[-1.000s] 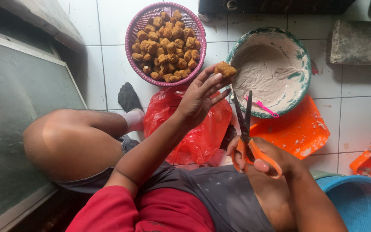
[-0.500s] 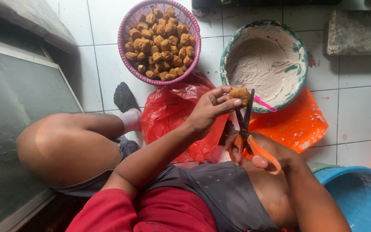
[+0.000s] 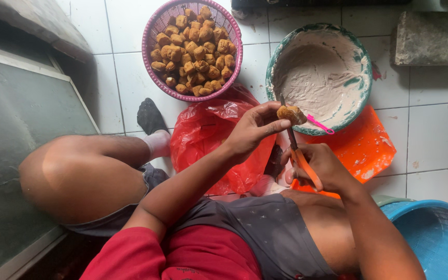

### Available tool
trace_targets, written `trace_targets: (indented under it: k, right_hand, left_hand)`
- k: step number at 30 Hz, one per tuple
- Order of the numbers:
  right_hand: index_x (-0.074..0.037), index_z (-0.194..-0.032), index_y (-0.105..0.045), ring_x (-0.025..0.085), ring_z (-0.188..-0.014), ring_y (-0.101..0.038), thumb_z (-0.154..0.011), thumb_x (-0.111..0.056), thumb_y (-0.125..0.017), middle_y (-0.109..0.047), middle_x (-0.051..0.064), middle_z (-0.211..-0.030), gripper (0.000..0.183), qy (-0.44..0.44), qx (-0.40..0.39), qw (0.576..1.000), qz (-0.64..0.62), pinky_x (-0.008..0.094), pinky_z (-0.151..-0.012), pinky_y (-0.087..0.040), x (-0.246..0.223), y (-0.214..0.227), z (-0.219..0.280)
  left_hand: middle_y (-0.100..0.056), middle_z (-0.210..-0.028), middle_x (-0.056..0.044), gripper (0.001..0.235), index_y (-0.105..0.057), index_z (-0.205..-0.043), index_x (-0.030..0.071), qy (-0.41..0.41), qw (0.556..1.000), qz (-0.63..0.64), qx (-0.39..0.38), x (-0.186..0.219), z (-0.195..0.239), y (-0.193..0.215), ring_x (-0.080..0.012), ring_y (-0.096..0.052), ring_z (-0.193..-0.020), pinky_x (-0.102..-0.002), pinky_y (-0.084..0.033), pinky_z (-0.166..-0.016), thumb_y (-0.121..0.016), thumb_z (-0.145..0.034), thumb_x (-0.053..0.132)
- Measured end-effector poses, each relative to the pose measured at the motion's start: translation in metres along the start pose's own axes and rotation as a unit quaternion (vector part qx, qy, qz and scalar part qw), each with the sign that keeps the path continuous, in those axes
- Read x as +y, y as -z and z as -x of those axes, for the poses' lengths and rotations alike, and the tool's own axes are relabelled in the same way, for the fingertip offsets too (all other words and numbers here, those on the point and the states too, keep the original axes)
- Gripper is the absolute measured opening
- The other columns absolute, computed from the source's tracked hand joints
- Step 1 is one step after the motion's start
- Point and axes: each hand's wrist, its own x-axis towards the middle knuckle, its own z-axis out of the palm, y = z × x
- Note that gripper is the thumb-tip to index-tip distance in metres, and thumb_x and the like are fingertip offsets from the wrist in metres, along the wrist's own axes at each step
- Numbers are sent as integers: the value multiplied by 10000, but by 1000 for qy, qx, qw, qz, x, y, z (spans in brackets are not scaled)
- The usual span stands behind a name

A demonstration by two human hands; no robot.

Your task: The person sits on the floor and uses orange-handled scissors to cut small fried dough pieces from a pink basket into a red plastic bag. The person handles each piece individually, cuts it, and places it into the bag.

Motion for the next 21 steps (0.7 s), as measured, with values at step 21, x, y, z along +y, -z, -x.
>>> trace_targets:
  k: [21]
  right_hand:
    - [-3,-1006,-709,43,-557,-578,-812,-72,-799,-666,30,-673,225,-27,99,994,40,235,-491,-437,-19,3,25]
  left_hand:
    - [-795,-1139,-93,274,-790,-1139,118,265,720,-602,-221,-101,-6,202,-221,-743,-1039,-359,-554,-969,-594,-965,197]
